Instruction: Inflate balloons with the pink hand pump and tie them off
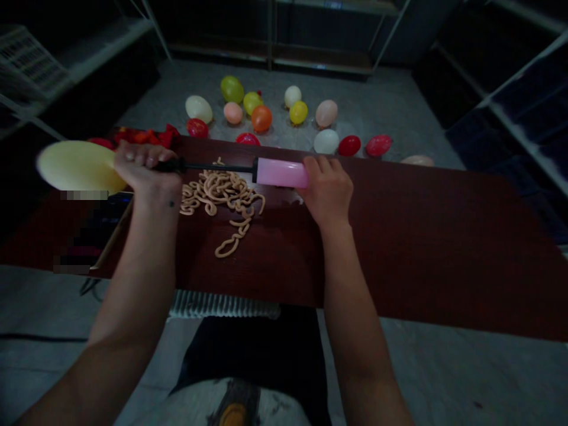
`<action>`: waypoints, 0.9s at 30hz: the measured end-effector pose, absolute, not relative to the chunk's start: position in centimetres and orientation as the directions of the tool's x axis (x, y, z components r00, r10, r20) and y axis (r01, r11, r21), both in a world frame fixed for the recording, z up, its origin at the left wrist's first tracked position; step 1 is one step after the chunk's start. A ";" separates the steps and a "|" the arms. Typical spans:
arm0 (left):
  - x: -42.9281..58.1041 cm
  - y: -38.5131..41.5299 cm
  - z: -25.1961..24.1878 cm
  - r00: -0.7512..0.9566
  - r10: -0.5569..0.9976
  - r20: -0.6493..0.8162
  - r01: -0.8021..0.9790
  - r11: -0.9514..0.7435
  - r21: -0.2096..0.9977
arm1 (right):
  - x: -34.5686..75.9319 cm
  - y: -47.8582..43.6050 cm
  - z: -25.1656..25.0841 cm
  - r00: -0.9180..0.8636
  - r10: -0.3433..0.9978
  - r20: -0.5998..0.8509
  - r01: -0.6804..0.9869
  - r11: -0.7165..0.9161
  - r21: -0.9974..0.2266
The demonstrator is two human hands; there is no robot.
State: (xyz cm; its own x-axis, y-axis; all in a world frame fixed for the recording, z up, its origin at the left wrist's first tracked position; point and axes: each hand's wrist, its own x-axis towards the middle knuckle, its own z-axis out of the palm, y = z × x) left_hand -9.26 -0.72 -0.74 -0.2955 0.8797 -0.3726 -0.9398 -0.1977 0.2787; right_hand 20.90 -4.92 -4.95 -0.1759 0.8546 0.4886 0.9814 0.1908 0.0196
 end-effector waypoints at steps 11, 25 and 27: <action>-7.0 -0.7 -1.7 -0.510 0.832 -0.218 -0.769 -0.327 0.549 | 18.1 -6.2 -4.0 -0.211 0.905 0.370 0.977 0.212 0.039; -3.2 -1.6 -1.7 -0.389 0.886 -0.254 -0.815 -0.202 0.544 | 15.3 -6.4 -5.5 -0.264 0.911 0.318 0.957 0.289 -0.034; -3.8 -1.5 -1.1 -0.408 0.877 -0.254 -0.828 -0.238 0.507 | 14.9 -6.5 -5.1 -0.268 0.899 0.347 0.955 0.295 -0.027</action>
